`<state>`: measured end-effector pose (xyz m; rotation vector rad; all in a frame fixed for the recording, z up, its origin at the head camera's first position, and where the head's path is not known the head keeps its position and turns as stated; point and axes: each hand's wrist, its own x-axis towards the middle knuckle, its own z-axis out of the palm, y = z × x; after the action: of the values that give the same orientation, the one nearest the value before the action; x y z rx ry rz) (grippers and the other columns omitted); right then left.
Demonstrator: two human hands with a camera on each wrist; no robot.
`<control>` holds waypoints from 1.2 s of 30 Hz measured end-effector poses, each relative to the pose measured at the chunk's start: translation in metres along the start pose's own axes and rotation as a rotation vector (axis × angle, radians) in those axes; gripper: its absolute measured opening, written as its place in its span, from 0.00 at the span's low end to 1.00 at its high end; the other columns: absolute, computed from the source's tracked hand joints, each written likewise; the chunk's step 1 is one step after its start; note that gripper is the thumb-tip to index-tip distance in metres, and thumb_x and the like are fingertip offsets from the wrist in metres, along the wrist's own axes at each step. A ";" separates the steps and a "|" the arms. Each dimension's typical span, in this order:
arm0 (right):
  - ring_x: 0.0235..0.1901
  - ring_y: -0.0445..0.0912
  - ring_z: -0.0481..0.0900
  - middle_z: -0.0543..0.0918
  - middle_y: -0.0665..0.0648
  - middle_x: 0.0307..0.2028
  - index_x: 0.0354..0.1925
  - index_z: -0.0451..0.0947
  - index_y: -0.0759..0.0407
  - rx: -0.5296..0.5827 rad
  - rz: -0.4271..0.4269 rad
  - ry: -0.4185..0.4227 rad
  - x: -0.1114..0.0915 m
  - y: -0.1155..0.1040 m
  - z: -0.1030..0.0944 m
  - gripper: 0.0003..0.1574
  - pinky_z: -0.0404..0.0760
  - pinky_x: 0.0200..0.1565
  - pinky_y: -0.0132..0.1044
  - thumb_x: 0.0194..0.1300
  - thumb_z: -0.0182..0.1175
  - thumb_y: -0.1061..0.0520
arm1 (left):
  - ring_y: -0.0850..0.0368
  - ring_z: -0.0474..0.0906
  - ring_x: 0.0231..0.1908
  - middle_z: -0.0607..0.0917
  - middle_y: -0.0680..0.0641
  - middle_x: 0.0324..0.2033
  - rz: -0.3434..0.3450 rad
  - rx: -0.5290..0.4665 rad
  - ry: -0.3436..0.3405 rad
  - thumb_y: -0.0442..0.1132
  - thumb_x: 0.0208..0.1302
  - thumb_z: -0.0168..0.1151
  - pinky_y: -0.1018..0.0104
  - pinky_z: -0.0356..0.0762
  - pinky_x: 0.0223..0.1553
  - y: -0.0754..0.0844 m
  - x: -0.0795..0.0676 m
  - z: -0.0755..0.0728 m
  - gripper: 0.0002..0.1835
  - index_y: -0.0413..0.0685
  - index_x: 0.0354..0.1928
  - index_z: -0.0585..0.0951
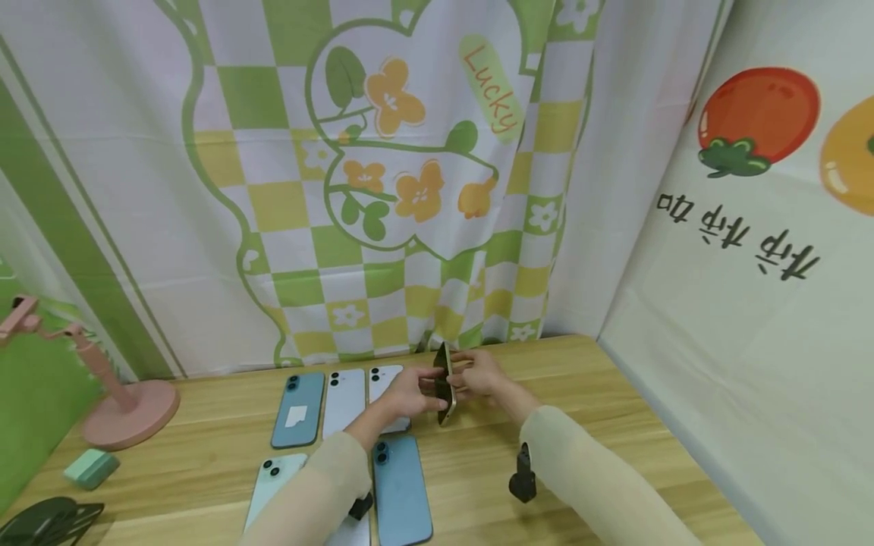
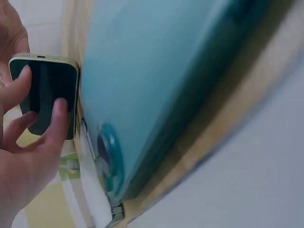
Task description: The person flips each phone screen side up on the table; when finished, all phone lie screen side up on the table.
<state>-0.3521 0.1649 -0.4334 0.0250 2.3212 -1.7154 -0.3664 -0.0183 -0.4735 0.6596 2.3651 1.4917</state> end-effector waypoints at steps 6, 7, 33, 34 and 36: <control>0.53 0.61 0.86 0.77 0.76 0.63 0.71 0.69 0.70 -0.015 0.003 0.024 -0.001 0.006 -0.006 0.33 0.89 0.38 0.37 0.69 0.60 0.73 | 0.38 0.83 0.59 0.82 0.29 0.62 0.146 0.416 -0.020 0.43 0.56 0.80 0.47 0.81 0.64 0.002 0.003 -0.001 0.43 0.32 0.70 0.73; 0.52 0.59 0.86 0.77 0.76 0.63 0.70 0.69 0.71 -0.010 0.005 0.026 -0.001 0.006 -0.006 0.33 0.89 0.38 0.37 0.69 0.60 0.73 | 0.36 0.80 0.64 0.81 0.29 0.63 0.156 0.448 -0.024 0.44 0.56 0.80 0.46 0.79 0.66 0.003 0.003 -0.001 0.43 0.33 0.71 0.73; 0.61 0.64 0.82 0.70 0.79 0.69 0.74 0.55 0.79 -0.077 0.101 0.057 0.002 0.014 -0.007 0.42 0.83 0.64 0.52 0.68 0.56 0.65 | 0.40 0.69 0.74 0.71 0.40 0.75 -0.003 0.913 -0.111 0.60 0.63 0.71 0.39 0.69 0.72 0.019 -0.002 0.014 0.37 0.56 0.72 0.77; 0.63 0.65 0.81 0.70 0.78 0.70 0.74 0.56 0.79 -0.100 0.102 0.065 0.001 0.012 -0.007 0.41 0.81 0.65 0.52 0.68 0.56 0.64 | 0.40 0.69 0.74 0.71 0.40 0.75 -0.009 0.915 -0.114 0.60 0.64 0.71 0.38 0.68 0.73 0.020 -0.001 0.014 0.37 0.57 0.72 0.76; 0.64 0.66 0.79 0.68 0.78 0.71 0.74 0.57 0.79 -0.126 0.104 0.072 0.001 0.010 -0.005 0.41 0.79 0.68 0.53 0.69 0.56 0.63 | 0.40 0.69 0.75 0.71 0.40 0.75 -0.013 0.920 -0.111 0.60 0.64 0.71 0.39 0.68 0.73 0.019 -0.001 0.015 0.37 0.57 0.72 0.76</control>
<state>-0.3522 0.1729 -0.4418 0.1835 2.4296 -1.5408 -0.3540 -0.0006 -0.4623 0.8611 2.8731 0.2576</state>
